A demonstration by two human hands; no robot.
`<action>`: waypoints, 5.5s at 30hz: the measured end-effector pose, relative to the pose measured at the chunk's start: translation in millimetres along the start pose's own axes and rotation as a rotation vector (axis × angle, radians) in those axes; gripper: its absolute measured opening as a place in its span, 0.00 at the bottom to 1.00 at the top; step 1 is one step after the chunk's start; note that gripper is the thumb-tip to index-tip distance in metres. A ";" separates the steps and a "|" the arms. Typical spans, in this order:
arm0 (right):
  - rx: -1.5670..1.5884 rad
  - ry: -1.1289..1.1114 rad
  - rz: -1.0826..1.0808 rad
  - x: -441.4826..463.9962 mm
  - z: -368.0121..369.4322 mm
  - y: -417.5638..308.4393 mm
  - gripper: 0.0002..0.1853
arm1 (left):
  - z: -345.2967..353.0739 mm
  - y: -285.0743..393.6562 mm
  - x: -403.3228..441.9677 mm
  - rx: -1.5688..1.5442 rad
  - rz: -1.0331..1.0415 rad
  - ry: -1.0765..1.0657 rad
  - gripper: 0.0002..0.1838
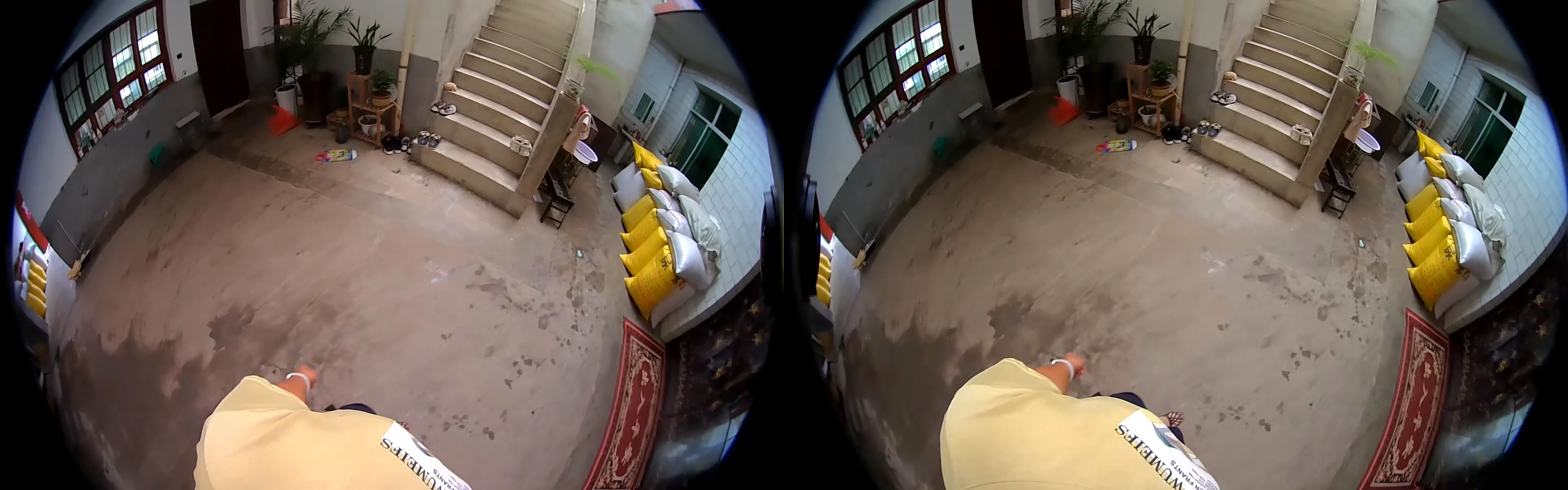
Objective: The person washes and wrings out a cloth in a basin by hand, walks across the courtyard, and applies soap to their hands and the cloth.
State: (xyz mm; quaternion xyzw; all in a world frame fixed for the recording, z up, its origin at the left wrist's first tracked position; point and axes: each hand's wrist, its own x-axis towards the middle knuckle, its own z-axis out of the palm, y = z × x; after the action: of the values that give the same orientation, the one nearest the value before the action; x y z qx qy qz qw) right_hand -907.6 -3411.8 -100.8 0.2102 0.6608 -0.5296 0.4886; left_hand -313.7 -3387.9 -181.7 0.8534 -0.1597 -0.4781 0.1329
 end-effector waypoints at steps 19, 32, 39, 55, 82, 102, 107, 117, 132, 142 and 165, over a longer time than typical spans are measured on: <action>0.079 0.020 -0.103 128.6 350.6 -252.3 0.21 | 138.9 510.5 81.5 -0.512 0.099 0.069 0.09; 0.042 -0.016 -0.065 246.4 589.5 -427.8 0.21 | 254.5 778.3 153.4 -0.303 0.179 0.130 0.09; 0.067 -0.090 -0.102 305.8 723.1 -569.0 0.22 | 266.8 862.3 124.1 -0.573 -0.140 0.191 0.08; -0.185 0.269 -0.019 387.9 880.3 -679.5 0.09 | 346.4 1320.5 259.3 -0.647 0.054 -0.122 0.09; 0.021 -0.276 -0.377 578.5 1624.7 -1099.4 0.18 | 522.0 1886.8 440.1 -0.604 0.097 -0.168 0.05; -0.967 -0.552 -0.468 667.5 1901.9 -1176.6 0.14 | 565.7 2137.6 391.7 -0.939 0.180 -0.106 0.11; -1.226 -1.021 -1.133 600.3 1988.3 -1182.2 0.13 | 581.3 2185.8 370.4 -1.054 0.200 -0.102 0.13; -0.965 -1.657 -1.379 433.8 2117.8 -1223.5 0.16 | 621.0 2352.0 433.4 -1.300 0.138 -0.397 0.21; -0.300 -1.406 -0.163 545.1 2322.2 -1347.5 0.20 | 692.1 2664.2 486.2 -1.325 0.320 -1.145 0.17; -0.357 -1.273 -0.227 595.6 2507.5 -1454.6 0.15 | 766.5 2868.9 558.5 -0.911 0.214 -0.781 0.17; -0.663 -1.502 -1.407 596.8 2970.4 -1465.2 0.10 | 647.8 3220.2 787.7 -1.235 0.265 -1.036 0.21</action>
State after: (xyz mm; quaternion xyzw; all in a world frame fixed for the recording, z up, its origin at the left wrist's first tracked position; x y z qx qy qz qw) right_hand -1075.5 -6757.8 219.5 -0.7375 0.2753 -0.4798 0.3874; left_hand -950.9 -6692.9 102.6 0.2710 -0.0083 -0.7941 0.5439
